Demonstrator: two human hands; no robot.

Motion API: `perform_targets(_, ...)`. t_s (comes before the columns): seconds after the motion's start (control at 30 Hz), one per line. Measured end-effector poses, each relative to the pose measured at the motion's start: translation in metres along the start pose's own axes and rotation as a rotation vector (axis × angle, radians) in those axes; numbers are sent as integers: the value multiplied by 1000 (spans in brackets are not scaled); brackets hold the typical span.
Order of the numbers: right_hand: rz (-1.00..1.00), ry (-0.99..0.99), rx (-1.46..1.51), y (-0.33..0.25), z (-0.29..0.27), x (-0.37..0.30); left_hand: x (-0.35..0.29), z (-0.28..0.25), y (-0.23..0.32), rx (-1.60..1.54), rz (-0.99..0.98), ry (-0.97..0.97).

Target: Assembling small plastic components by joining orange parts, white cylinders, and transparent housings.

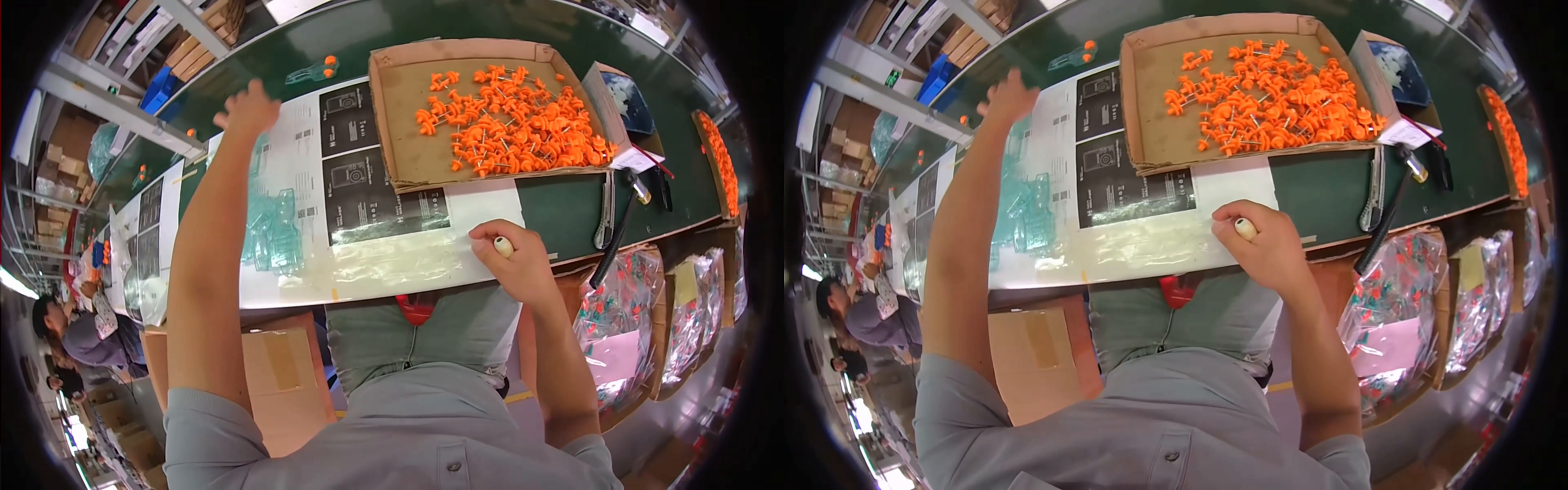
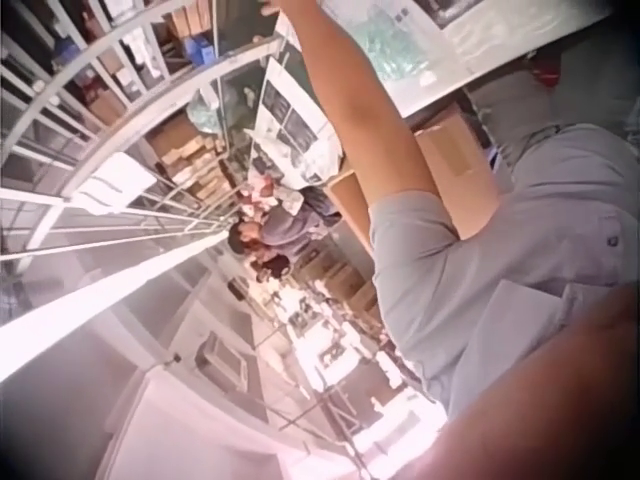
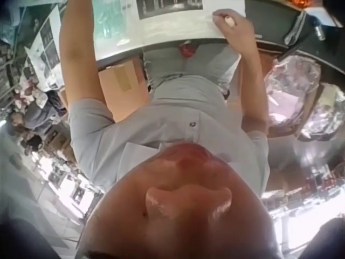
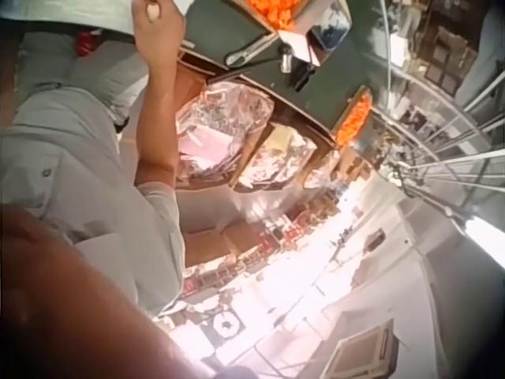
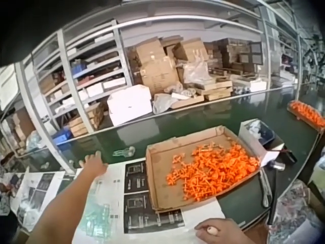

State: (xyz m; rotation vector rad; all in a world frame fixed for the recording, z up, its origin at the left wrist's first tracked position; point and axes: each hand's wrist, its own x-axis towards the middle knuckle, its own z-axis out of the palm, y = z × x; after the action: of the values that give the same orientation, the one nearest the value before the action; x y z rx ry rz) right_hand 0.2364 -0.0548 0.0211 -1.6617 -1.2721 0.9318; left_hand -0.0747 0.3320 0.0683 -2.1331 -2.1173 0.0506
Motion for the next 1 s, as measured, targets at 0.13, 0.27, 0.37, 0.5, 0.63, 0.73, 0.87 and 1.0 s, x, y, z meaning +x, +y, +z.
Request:
perform_targets(0.13, -22, -31, 39, 5, -4, 0, -18, 9, -24, 8, -76, -154)
perform_targets(0.27, -22, -47, 102, 6, -8, 1, -35, 39, -43, -375, 277, 295)
perform_targets(0.37, -33, -20, 95, 6, -5, 0, -66, 32, -26, -470, 491, 182)
perform_targets(0.5, 0, 6, 30, 7, -5, -6, -98, 30, -12, -312, 582, 152)
perform_targets(0.63, -51, 16, -12, 8, -2, 0, -88, 28, -15, -187, 499, 9)
perform_targets(0.73, -65, 16, 17, 9, 3, 4, -82, 37, -26, -311, 545, 105)
perform_targets(0.87, -6, 55, 23, 9, 1, 1, -155, -31, 16, -608, 880, 571)
perform_targets(1.0, 86, 49, 104, 8, 2, 1, -289, -36, 41, -616, 1009, 442)
